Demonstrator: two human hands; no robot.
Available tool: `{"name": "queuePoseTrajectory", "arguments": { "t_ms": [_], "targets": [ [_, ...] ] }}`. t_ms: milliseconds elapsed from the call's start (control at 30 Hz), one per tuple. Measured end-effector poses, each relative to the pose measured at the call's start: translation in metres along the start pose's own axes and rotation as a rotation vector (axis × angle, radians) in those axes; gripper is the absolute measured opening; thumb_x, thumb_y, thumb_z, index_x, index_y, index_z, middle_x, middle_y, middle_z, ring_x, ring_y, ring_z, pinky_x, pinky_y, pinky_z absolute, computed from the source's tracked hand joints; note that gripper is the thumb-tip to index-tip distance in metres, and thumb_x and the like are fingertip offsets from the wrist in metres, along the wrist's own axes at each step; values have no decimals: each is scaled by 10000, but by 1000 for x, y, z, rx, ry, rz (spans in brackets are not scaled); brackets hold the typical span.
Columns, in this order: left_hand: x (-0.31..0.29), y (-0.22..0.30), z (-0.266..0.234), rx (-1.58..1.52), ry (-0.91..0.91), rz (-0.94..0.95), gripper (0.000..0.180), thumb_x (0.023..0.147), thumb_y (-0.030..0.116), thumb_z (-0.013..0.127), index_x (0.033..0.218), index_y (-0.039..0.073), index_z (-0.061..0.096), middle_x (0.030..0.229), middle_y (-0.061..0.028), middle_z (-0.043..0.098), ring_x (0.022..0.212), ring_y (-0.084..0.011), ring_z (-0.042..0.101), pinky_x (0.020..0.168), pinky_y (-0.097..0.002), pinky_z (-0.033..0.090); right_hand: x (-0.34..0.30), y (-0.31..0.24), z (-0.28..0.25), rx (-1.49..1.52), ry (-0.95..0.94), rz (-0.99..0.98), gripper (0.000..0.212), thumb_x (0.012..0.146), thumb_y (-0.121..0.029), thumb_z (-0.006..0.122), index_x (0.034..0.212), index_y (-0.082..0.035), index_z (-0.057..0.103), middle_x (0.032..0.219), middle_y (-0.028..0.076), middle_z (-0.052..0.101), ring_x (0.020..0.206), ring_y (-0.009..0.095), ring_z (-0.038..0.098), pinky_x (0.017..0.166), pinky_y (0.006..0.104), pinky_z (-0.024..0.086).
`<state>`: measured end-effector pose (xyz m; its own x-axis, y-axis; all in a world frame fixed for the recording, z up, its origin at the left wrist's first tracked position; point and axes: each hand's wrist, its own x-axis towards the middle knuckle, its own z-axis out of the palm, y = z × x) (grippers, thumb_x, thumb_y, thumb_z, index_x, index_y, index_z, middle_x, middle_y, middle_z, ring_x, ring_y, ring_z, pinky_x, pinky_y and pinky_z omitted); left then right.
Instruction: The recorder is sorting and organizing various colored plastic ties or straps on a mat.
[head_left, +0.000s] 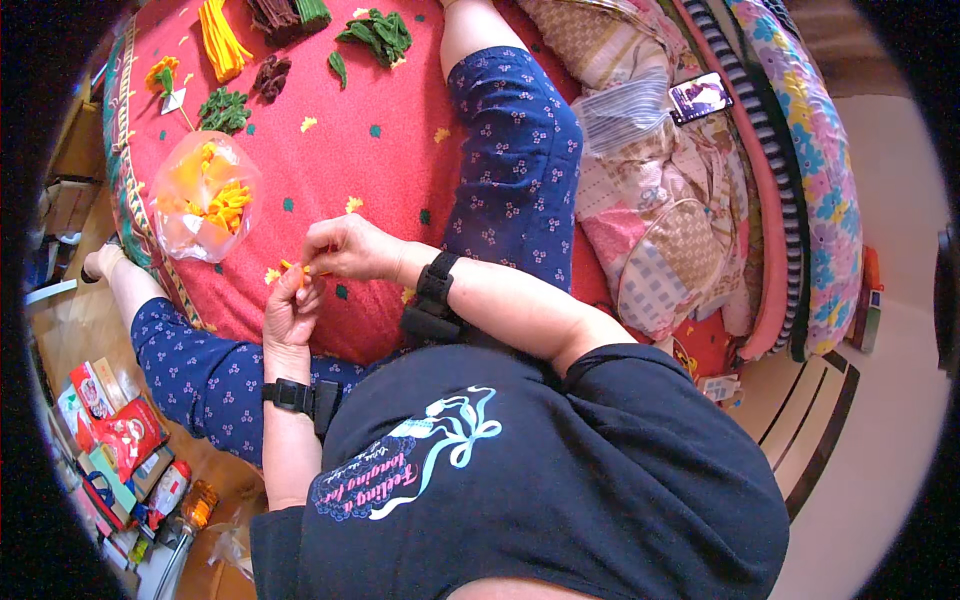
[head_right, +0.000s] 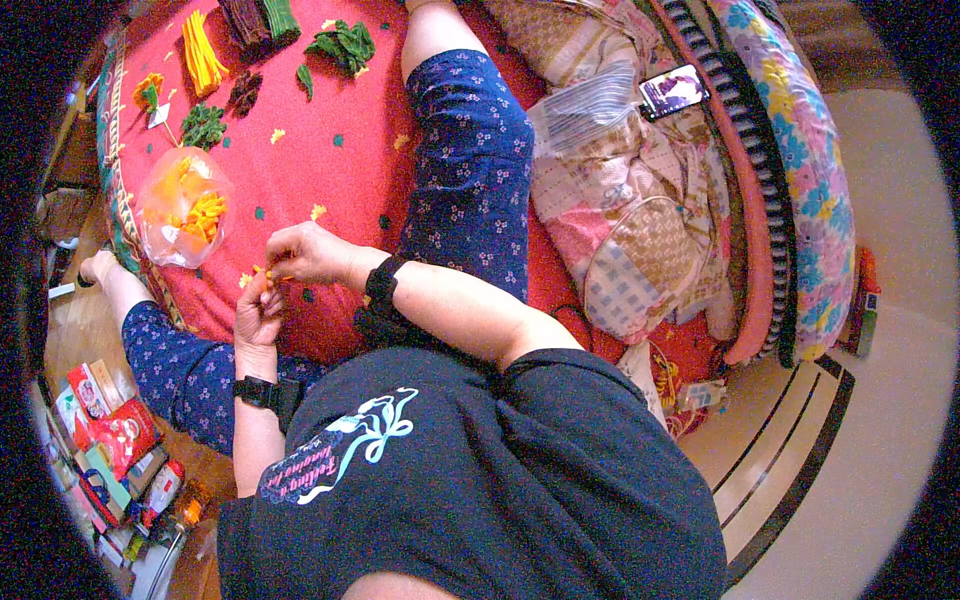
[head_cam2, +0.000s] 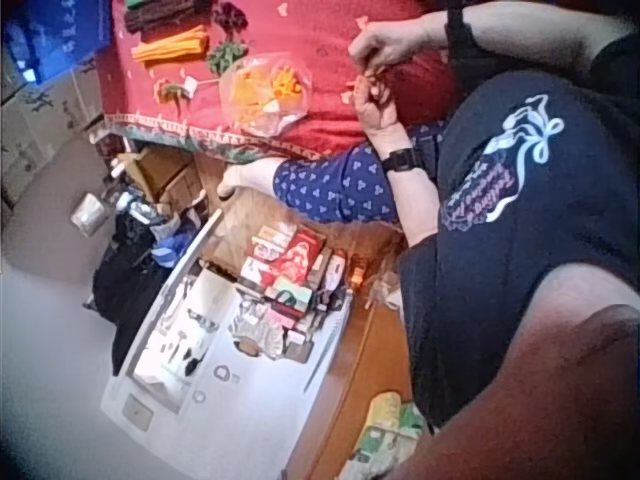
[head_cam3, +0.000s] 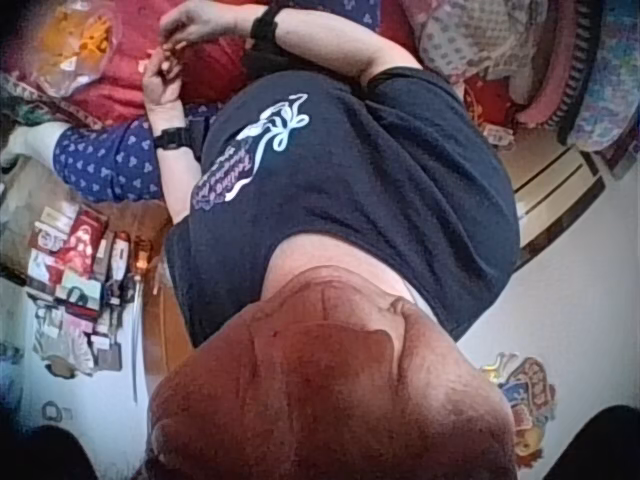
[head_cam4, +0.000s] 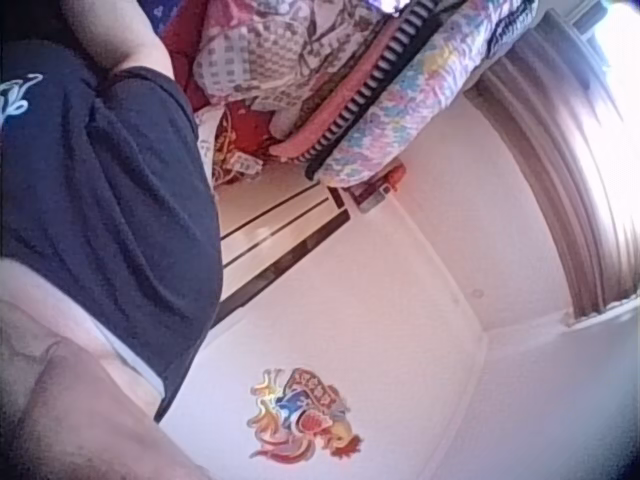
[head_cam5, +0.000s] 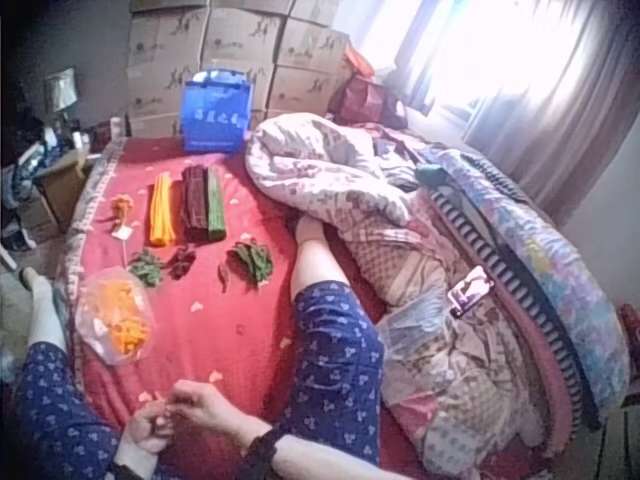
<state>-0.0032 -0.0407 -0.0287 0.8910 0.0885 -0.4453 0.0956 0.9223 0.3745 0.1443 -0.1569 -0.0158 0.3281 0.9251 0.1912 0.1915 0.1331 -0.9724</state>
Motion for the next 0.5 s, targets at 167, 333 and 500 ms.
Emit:
{"name": "queuePoseTrajectory", "arguments": {
  "t_ms": [167, 333, 500],
  "targets": [
    [0, -1, 1, 122, 169, 71, 104, 848, 171, 570, 806, 77, 558, 617, 29, 483, 521, -28, 399, 431, -149, 281, 0, -3, -3, -92, -21, -65, 112, 698, -52, 648, 795, -19, 602, 729, 103, 583, 693, 203, 583, 613, 302, 458],
    [0, 3, 3, 467, 180, 162, 84, 820, 129, 598, 757, 86, 563, 624, 43, 492, 557, -26, 434, 487, -170, 334, -2, 0, 3, -136, 62, -73, 107, 712, -94, 645, 764, -9, 605, 649, 87, 577, 587, 192, 571, 556, 300, 461],
    [-4, 2, 41, 1463, 166, 395, 87, 799, 56, 596, 720, 24, 578, 663, 37, 510, 641, -47, 463, 599, -204, 384, -6, 10, 0, 395, -65, 885, 146, 754, -147, 611, 683, -19, 602, 553, 20, 535, 445, 131, 516, 395, 275, 425]
  ]
}}
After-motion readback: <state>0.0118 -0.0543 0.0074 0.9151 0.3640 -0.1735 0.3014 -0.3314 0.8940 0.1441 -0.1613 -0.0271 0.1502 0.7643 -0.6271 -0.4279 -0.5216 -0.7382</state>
